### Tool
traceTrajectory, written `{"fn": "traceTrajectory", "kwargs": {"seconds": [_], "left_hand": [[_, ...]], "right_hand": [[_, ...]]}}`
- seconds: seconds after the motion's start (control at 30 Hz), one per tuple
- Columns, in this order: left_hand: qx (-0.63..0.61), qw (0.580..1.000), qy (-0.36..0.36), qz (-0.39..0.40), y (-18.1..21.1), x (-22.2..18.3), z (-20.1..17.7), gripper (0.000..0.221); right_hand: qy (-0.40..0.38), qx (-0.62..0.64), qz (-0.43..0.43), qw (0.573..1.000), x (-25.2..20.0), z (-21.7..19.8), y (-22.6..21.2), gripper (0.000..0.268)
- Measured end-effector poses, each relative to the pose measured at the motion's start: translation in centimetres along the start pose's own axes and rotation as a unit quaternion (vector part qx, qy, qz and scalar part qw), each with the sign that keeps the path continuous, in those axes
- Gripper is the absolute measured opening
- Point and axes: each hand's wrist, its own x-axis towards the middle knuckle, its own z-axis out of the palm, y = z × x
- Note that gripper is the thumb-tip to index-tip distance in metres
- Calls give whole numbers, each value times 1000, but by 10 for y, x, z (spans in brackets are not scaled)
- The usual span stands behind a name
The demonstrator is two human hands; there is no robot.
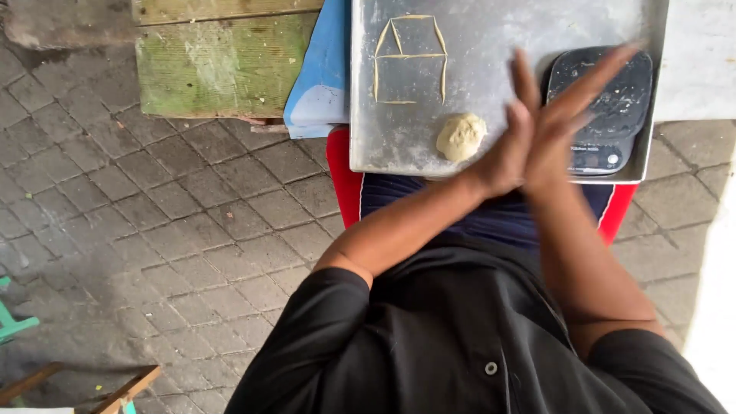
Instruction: Rolling small pieces of dough into thin strips and arranging them on a metal tray to form a house shape.
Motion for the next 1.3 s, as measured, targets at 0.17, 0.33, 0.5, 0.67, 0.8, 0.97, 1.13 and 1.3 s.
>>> {"fn": "traceTrajectory", "kwargs": {"seconds": [0.17,0.33,0.5,0.67,0.8,0.97,1.13,1.3], "left_hand": [[-412,908,-51,-62,23,-8,-1,68],[-401,904,-48,-139,49,-21,10,84],[-183,970,-160,6,43,-24,-7,90],[-420,873,53,-243,115,-1,-10,159],[-534,831,-147,-55,31,-3,-57,121],[-482,865,10,-140,62,-12,-52,120],[-387,919,-54,-58,25,-20,-77,110],[-387,919,-23,-68,15,-27,-109,100]], "right_hand": [[-35,-24,-51,998,-9,15,-45,79],[-23,-35,18,999,6,-3,-40,70],[35,-131,42,990,8,-2,16,86],[36,265,66,961,45,-8,-49,89],[13,-31,-16,999,22,-8,-56,17],[-60,-163,-93,980,-2,15,-40,30],[-63,-166,-74,981,-15,25,-29,19],[-95,-111,11,989,-13,37,2,11]]}}
